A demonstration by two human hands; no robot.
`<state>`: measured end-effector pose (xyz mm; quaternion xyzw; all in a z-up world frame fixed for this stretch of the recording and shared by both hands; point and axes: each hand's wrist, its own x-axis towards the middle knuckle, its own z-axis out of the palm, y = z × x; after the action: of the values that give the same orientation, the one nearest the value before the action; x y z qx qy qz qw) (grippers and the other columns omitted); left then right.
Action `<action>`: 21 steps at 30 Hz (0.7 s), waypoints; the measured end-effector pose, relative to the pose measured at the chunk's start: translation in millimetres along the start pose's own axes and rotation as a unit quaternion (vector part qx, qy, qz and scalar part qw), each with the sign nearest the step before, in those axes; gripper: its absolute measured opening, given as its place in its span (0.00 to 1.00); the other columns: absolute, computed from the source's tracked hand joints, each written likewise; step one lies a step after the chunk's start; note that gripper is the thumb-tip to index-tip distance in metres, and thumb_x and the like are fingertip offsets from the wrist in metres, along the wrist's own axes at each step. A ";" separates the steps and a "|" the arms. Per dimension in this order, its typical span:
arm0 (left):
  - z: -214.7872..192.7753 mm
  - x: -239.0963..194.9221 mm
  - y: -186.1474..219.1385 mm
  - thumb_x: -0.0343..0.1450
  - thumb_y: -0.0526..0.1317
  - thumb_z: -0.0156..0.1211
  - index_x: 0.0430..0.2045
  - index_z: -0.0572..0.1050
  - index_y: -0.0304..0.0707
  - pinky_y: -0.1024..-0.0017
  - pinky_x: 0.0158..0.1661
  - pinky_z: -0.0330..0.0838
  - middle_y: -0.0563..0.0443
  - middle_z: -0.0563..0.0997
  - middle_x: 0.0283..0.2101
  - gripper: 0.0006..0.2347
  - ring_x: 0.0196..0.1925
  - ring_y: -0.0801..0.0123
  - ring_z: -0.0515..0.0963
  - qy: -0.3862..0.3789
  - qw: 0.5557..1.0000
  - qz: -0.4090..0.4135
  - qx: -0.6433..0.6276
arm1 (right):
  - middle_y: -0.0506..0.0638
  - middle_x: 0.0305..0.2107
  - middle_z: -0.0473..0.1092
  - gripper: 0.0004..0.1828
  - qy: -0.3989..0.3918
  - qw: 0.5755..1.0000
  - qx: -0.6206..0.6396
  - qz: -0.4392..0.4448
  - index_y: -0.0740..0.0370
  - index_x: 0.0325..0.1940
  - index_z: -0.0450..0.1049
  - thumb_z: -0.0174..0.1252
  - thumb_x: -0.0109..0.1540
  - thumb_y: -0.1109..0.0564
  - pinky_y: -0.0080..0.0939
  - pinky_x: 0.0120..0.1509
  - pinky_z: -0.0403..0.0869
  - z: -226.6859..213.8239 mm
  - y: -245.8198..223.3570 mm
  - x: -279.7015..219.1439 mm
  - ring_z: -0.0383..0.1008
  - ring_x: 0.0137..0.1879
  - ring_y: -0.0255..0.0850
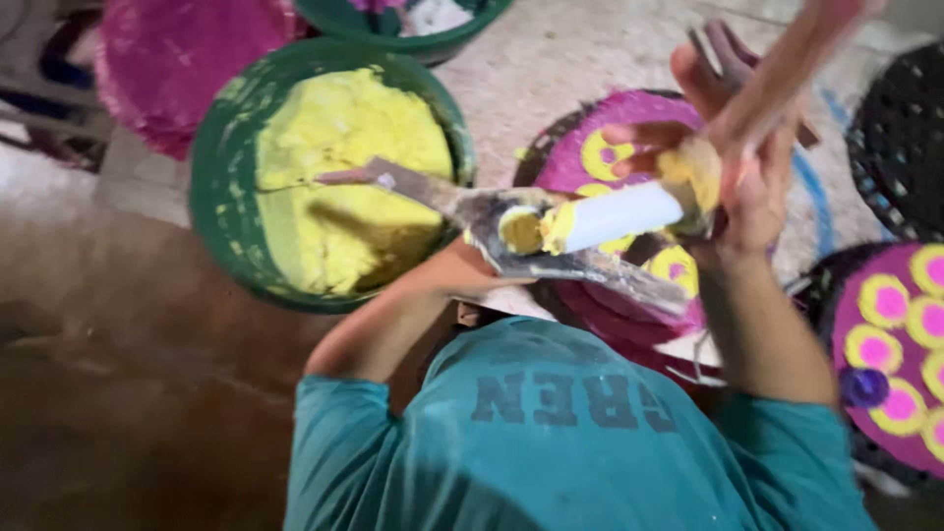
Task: The person scoops yellow dough from a green bowl using a wooden press tool, then presses it into a circular mold on a pink tray to form ring-shaped pieces. They repeat this process, arranging the yellow rings on the tray and occasionally adding pink dough centers to create two-toned decorative items.
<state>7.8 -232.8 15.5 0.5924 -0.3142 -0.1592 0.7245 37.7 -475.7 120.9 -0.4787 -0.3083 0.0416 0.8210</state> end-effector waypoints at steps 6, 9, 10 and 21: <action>60.1 27.5 2.6 0.68 0.38 0.69 0.47 0.80 0.37 0.67 0.51 0.79 0.50 0.85 0.46 0.14 0.49 0.72 0.82 -0.036 0.971 -0.235 0.030 | 0.66 0.63 0.66 0.28 -0.206 0.853 -0.446 -0.174 0.54 0.74 0.59 0.52 0.69 0.56 0.62 0.67 0.77 -26.7 -52.0 -83.7 0.72 0.67 0.68; 86.7 41.4 -7.6 0.68 0.38 0.69 0.48 0.77 0.37 0.64 0.47 0.77 0.46 0.83 0.45 0.15 0.49 0.66 0.82 -0.048 0.975 -0.214 0.044 | 0.68 0.61 0.68 0.33 -0.196 0.827 -0.513 -0.121 0.48 0.78 0.58 0.54 0.68 0.57 0.56 0.65 0.77 -27.9 -48.7 -113.5 0.72 0.66 0.69; 94.1 44.3 -11.1 0.68 0.39 0.69 0.48 0.76 0.37 0.64 0.46 0.76 0.44 0.83 0.45 0.16 0.48 0.64 0.82 -0.051 0.975 -0.209 0.048 | 0.67 0.63 0.67 0.34 -0.159 0.845 -0.503 -0.093 0.48 0.79 0.56 0.54 0.69 0.57 0.57 0.69 0.75 -26.7 -43.5 -121.2 0.71 0.69 0.67; 53.6 151.1 -111.7 0.61 0.36 0.72 0.59 0.71 0.37 0.62 0.53 0.77 0.43 0.81 0.53 0.29 0.53 0.58 0.81 -0.244 0.951 -0.096 0.161 | 0.55 0.71 0.53 0.61 -0.005 0.909 -0.102 0.405 0.67 0.80 0.46 0.73 0.53 0.46 0.45 0.76 0.55 -137.8 -51.5 -211.6 0.54 0.75 0.42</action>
<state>102.7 -392.2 -45.8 0.6714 -0.4444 -0.3157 0.5021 -69.4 -685.1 15.6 -0.6431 -0.0944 0.3413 0.6790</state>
